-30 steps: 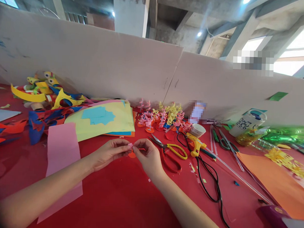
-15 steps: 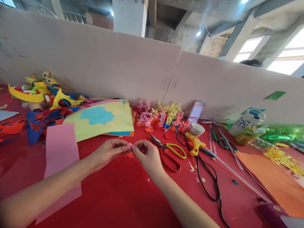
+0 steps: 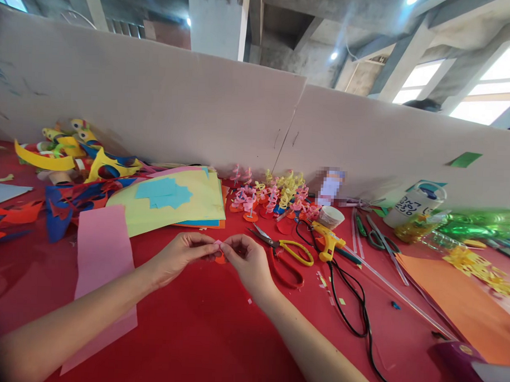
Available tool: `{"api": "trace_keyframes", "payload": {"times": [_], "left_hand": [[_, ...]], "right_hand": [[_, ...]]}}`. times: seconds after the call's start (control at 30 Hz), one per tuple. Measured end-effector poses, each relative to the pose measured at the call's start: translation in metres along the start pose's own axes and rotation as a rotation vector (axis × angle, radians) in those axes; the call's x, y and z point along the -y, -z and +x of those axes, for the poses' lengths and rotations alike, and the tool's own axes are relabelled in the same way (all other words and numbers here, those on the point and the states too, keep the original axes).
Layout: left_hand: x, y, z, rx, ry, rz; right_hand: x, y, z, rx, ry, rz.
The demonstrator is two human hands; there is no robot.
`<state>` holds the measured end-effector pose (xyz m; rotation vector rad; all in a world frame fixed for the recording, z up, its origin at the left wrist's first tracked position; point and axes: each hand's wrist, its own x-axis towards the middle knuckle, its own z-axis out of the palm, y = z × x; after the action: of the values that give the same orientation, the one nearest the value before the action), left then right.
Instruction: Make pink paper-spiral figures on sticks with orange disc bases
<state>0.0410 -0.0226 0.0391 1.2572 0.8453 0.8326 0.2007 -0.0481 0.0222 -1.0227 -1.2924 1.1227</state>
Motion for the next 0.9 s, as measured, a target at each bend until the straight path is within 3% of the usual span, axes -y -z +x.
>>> {"api": "trace_keyframes", "payload": {"times": [0.27, 0.73, 0.9], "left_hand": [[-0.0008, 0.0, 0.0004, -0.041, 0.027, -0.015], [-0.0018, 0.0021, -0.0001, 0.021, 0.128, -0.016], [0.0001, 0.0024, 0.0009, -0.008, 0.109, -0.015]], "right_hand": [[-0.0033, 0.0082, 0.0058, 0.092, -0.14, 0.125], [-0.002, 0.0065, 0.0044, 0.061, -0.075, -0.073], [-0.0018, 0.0074, 0.0053, 0.103, -0.093, -0.05]]}}
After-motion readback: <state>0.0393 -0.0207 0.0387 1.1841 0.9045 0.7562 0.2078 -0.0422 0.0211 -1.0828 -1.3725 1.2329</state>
